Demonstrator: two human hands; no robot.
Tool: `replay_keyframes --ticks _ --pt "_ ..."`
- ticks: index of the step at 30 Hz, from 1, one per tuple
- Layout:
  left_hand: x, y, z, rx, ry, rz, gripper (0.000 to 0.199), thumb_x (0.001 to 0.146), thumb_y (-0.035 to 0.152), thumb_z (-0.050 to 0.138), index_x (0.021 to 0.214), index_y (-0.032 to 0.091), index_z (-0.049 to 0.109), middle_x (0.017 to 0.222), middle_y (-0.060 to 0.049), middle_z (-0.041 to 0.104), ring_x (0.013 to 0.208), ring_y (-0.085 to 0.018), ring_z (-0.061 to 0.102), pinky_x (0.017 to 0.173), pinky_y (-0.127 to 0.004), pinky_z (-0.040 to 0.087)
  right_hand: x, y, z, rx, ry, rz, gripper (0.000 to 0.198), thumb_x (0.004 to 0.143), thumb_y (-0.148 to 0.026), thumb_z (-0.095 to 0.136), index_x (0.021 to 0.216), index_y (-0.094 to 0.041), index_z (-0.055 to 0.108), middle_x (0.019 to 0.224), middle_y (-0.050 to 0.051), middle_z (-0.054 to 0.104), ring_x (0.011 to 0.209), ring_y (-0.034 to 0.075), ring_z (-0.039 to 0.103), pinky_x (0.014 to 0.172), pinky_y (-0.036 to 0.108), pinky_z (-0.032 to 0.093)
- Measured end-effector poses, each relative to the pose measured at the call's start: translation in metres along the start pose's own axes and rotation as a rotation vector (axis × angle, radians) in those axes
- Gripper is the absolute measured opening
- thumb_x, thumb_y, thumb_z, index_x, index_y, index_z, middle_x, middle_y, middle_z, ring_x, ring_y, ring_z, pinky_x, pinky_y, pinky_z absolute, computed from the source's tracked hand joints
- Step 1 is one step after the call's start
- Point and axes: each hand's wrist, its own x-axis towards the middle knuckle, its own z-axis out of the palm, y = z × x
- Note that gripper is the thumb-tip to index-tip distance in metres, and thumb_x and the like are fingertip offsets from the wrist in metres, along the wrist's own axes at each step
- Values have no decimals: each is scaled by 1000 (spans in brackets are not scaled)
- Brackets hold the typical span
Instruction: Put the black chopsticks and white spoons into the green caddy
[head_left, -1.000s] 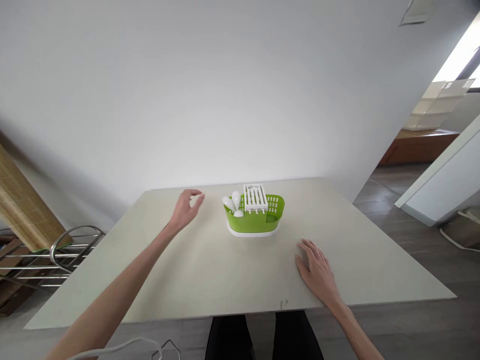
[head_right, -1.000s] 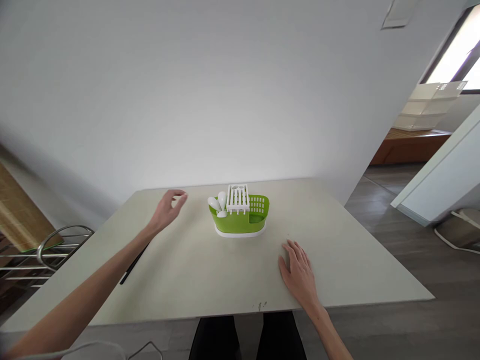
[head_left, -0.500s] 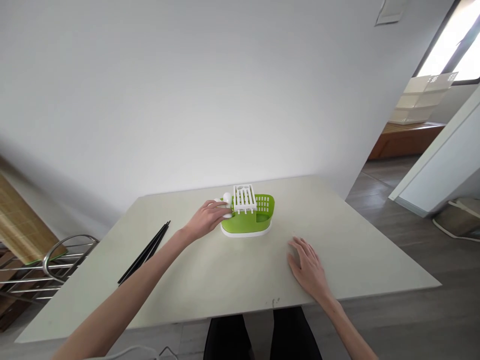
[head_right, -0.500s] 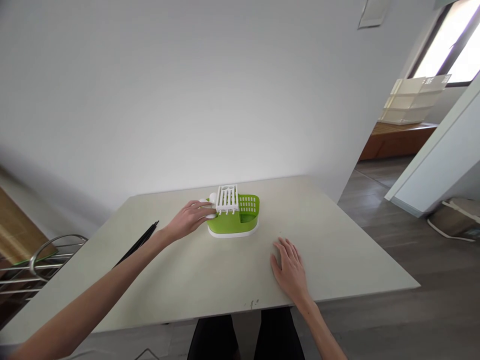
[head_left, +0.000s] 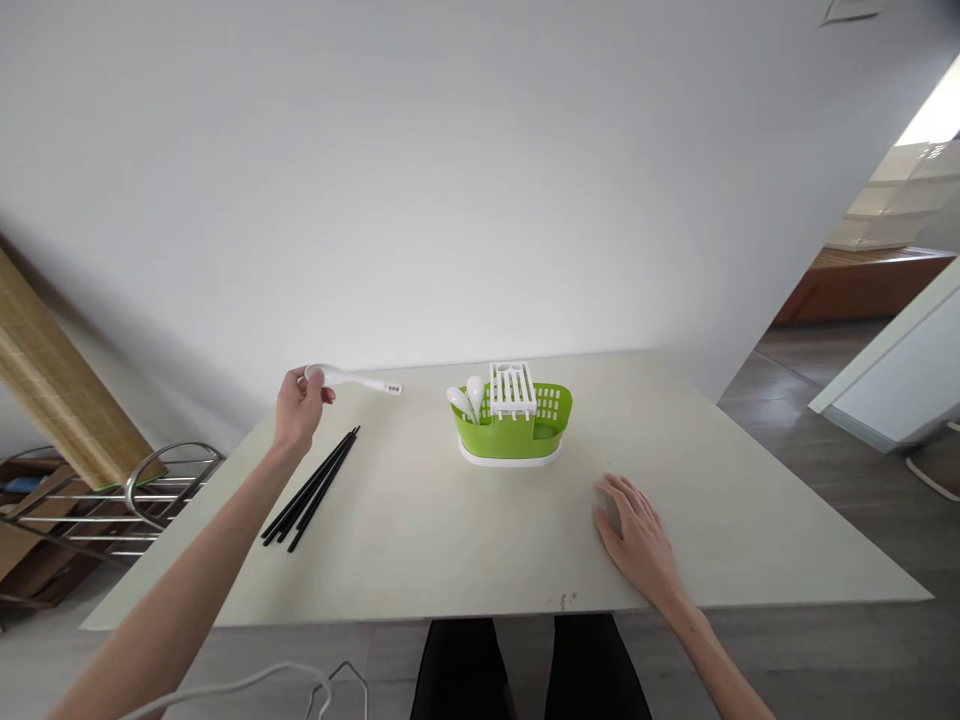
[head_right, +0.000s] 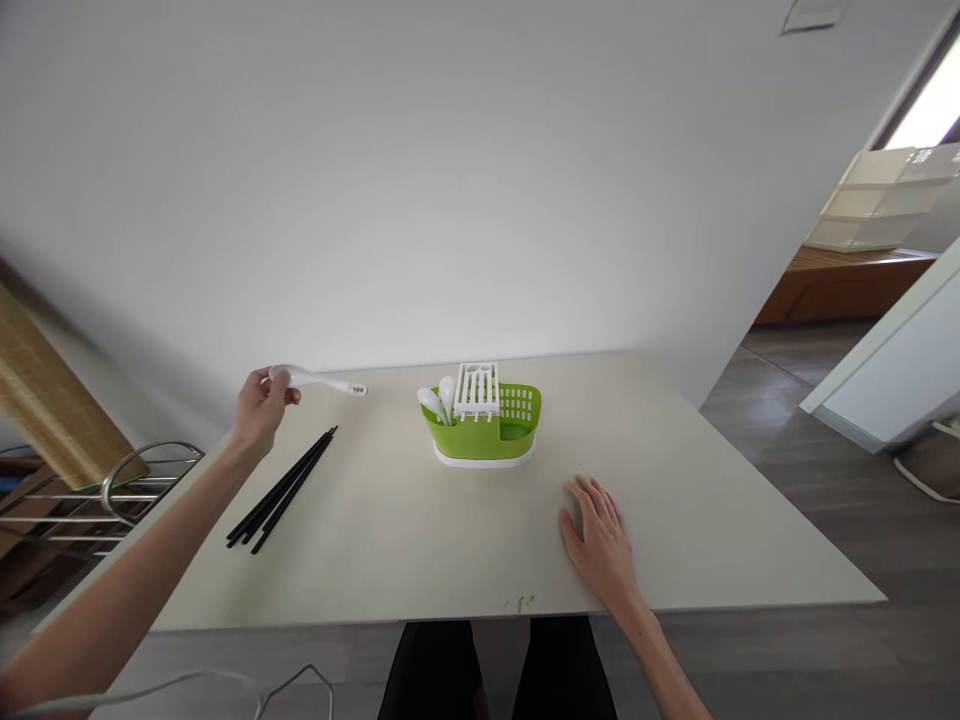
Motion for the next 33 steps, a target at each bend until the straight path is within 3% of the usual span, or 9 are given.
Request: replay_keyframes --ticks 4,7,10,14,18,23,33 --pt "-13 -38 -31 430 -238 56 26 95 49 58 99 24 62 64 1 61 59 -19 57 62 -28 44 -1 1 0 -12 3 -6 44 105 -45 40 136 -21 60 155 12 57 150 31 44 124 55 35" --pt "-23 -61 -37 733 -440 124 32 98 53 44 107 26 60 77 -3 68 71 -25 65 71 -32 46 -1 2 -1 -18 -3 -4 45 105 -45 40 137 -21 60 155 12 57 150 31 44 124 55 35" --pt "-27 -80 -33 875 -569 157 34 100 52 34 110 26 54 93 -9 73 87 -30 69 77 -35 46 -2 2 -2 -23 -12 -6 45 105 -45 39 137 -21 60 156 12 56 151 31 44 124 55 35" --pt "-28 -100 -26 932 -673 136 33 100 52 35 107 27 55 93 -11 74 87 -33 70 75 -36 47 -2 2 -3 -24 -17 -10 45 105 -46 39 137 -21 60 155 12 57 150 31 44 124 55 34" --pt "-27 -114 -21 1005 -731 126 35 101 49 34 115 26 57 92 -11 74 86 -33 70 75 -37 48 -2 1 -5 -18 -39 -5 46 106 -48 39 139 -23 59 157 11 55 151 31 44 123 56 36" --pt "-29 -120 -18 1104 -745 141 37 104 43 27 122 25 54 111 -14 75 93 -34 71 80 -40 48 -3 0 -6 -15 -42 -1 46 106 -48 39 139 -24 58 158 11 54 151 32 43 122 57 37" --pt "-38 -106 1 1225 -708 129 44 107 43 19 127 23 52 114 -15 75 98 -33 73 84 -42 49 0 -3 -5 -17 -38 2 43 106 -43 40 139 -23 59 156 11 57 152 31 42 123 57 36"
